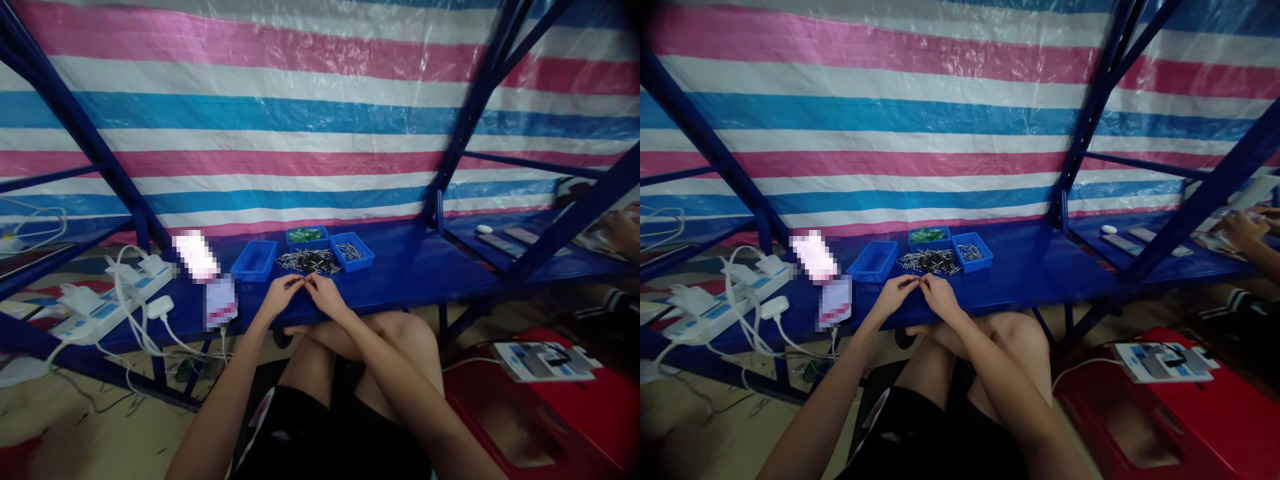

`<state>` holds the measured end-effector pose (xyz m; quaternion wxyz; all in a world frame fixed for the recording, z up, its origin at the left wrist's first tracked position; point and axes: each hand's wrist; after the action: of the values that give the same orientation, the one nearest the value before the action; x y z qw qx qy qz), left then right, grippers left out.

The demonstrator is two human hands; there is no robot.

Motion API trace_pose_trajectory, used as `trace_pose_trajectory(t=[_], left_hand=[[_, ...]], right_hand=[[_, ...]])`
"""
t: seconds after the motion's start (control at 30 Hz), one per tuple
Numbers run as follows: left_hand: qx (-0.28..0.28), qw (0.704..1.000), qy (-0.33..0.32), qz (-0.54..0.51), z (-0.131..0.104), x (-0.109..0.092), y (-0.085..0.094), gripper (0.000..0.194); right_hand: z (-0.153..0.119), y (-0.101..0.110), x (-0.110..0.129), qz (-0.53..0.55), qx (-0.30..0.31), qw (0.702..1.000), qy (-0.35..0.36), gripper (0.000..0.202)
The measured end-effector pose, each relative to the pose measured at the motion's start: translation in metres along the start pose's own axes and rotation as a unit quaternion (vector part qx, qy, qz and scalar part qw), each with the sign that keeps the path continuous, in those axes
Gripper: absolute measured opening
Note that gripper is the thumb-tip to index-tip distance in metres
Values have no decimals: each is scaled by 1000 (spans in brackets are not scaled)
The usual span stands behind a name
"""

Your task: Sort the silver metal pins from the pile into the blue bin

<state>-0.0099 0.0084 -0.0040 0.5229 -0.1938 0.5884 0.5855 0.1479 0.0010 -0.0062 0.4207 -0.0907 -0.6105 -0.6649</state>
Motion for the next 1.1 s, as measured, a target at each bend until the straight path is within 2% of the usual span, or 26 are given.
trace_pose_trajectory(t=[0.13,0.23,0.4,0.5,0.63,0.7,0.8,0.9,0.97,1.1], left_hand=[[1,1000,9,-19,-1,0,-1,27],[17,1000,10,-9,-2,0,-4,28],[16,1000,17,8,-3,0,-3,29],[-10,1000,19,1,-3,1,-1,29],[-7,1000,-4,-17,-3,1,0,27],[-10,999,-13,-28,-3,0,-1,27],[-9,999,-10,-49,-5,-2,-2,26],[42,998,1,-42,-6,-6,-3,26],[68,997,6,-24,-6,-9,-2,26],[45,999,6,-11,-7,-11,0,28]], right_hand=[[1,13,1,37,-44,998,41,20],[0,25,1,-9,-64,995,76,23],[-2,30,-3,-113,-17,990,78,19],[-2,25,-7,-136,33,987,77,18],[-3,18,-8,-155,88,979,98,18],[-4,18,-7,-148,93,980,100,19],[-6,24,-2,-98,67,989,87,21],[-6,33,3,-40,37,994,96,23],[-6,36,4,-28,41,992,119,21],[-6,32,3,-48,58,989,128,15]])
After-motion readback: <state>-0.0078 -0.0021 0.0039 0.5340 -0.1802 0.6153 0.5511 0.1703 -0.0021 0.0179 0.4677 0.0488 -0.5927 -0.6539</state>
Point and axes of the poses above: each hand's wrist, its own z-axis towards the middle knuckle, its own y-axis out of the back of the hand, x = y × z, and after that the axes turned 10 degrees about x, right-handed
